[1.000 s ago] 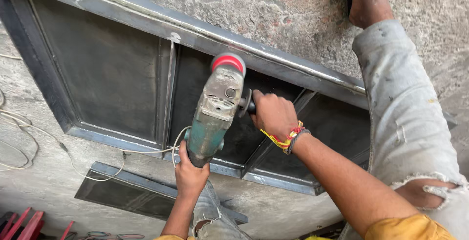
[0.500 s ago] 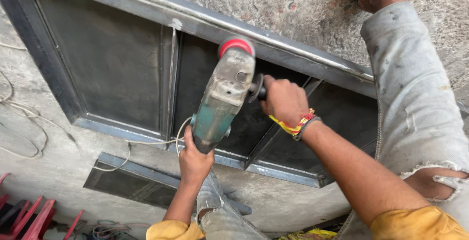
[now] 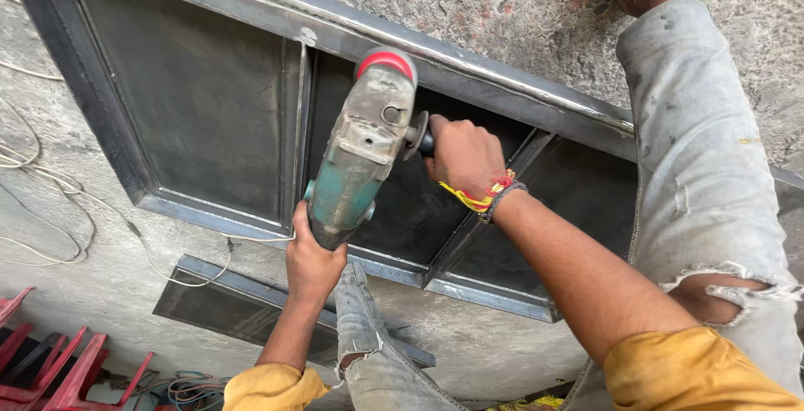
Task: The person uses an angle grinder with a red disc to grind the edges and seams of a large rectangular metal frame lying on a concrete floor. After finishing, the person sets the grinder down and another person lifts the frame.
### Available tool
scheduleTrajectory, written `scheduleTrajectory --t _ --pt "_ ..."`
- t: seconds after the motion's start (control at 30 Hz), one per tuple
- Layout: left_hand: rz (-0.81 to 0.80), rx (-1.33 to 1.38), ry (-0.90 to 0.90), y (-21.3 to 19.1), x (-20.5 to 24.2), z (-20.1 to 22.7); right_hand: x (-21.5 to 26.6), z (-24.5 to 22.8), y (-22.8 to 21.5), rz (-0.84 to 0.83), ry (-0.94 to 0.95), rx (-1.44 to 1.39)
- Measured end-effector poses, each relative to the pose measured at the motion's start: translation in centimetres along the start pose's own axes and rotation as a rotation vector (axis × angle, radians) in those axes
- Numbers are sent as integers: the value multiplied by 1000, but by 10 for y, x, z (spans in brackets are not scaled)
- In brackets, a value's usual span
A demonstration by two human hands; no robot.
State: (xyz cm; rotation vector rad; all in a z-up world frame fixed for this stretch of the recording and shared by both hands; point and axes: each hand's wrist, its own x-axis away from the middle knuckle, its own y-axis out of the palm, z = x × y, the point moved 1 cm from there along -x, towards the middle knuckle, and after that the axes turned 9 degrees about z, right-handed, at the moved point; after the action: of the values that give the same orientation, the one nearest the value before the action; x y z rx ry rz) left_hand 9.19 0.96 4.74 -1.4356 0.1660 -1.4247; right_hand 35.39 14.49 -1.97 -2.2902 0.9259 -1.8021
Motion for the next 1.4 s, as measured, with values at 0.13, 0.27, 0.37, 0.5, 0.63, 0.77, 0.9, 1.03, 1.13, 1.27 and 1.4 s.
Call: scheduleTrajectory --t 0.13,0.27,0.37,0.5,0.63,0.77,0.9,1.03,1.13,1.27,1.4 --pt "-86 -96 -96 8 18 -3 20 15 1 26 24 -28" --pt "-102 -49 -2 33 21 6 32 33 -10 39 110 -36" --pt "-36 -39 -70 25 19 -3 16 18 -5 72 8 -22" --pt "47 -47 -92 3 3 -16 -2 -7 9 31 -36 4" --pt "-30 -48 -60 6 7 -4 13 11 10 60 39 -16" --pt "-97 -5 34 35 2 29 27 56 -6 161 123 25" --pt "-162 15 174 60 -11 60 35 92 -33 279 203 76" --pt "-177 4 148 54 -1 63 44 86 -34 236 273 47" --pt "-127 4 15 46 5 45 36 63 -27 177 157 50" --pt "-9 -10 -42 40 -3 14 14 30 -19 153 70 64" --pt "152 47 93 37 -19 1 -5 8 -22 222 -36 33"
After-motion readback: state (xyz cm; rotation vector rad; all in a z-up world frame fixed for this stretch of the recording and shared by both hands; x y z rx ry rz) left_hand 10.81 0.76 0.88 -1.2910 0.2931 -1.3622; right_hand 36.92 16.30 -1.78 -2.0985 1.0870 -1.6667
